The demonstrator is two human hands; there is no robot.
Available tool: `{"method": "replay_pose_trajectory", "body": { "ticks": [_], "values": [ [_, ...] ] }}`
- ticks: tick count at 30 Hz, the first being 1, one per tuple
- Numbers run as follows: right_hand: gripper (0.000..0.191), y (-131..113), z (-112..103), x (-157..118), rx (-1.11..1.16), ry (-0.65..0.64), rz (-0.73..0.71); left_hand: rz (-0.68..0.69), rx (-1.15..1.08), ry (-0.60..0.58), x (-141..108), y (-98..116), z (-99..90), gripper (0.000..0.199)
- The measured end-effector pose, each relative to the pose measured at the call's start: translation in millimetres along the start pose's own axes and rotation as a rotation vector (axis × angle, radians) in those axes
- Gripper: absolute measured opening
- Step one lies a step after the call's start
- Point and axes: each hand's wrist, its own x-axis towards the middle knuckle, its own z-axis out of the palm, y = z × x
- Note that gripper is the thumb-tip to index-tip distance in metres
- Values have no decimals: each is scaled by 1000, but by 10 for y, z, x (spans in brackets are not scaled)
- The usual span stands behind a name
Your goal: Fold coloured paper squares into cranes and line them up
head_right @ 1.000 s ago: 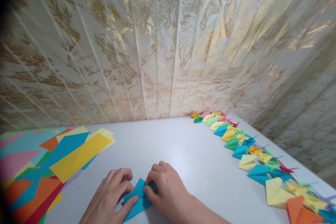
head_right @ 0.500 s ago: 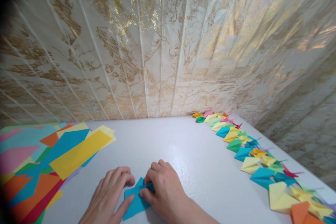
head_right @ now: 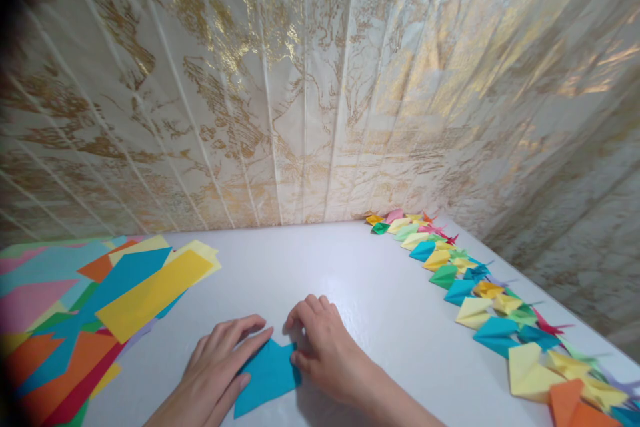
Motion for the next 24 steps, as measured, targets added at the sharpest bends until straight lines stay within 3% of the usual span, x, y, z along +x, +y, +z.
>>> {"method": "replay_pose_trajectory", "body": {
  "ticks": [3,6,11,16,18,20,24],
  "values": [
    [42,57,-95,1,25,-39,-9,165,57,-56,38,-19,-4,67],
    [37,58,-141,15,74,-84,13,233,53,-132,93,-24,-80,63],
    [49,-2,40,42,100,-42,-36,14,-154,-140,183,45,-242,27],
    [35,-36,283,31,237,204,-338,-73,-433,-96,228,4,-172,13],
    [33,-16,285,31,119,283,-487,-104,-483,-61,214,-27,-122,13],
    [26,19,257,47,-148,335,-568,-162,-472,-33,188,-35,-94,17],
    [16,82,228,95,-566,302,-520,-201,-335,-95,152,12,-98,36]
  ]
}}
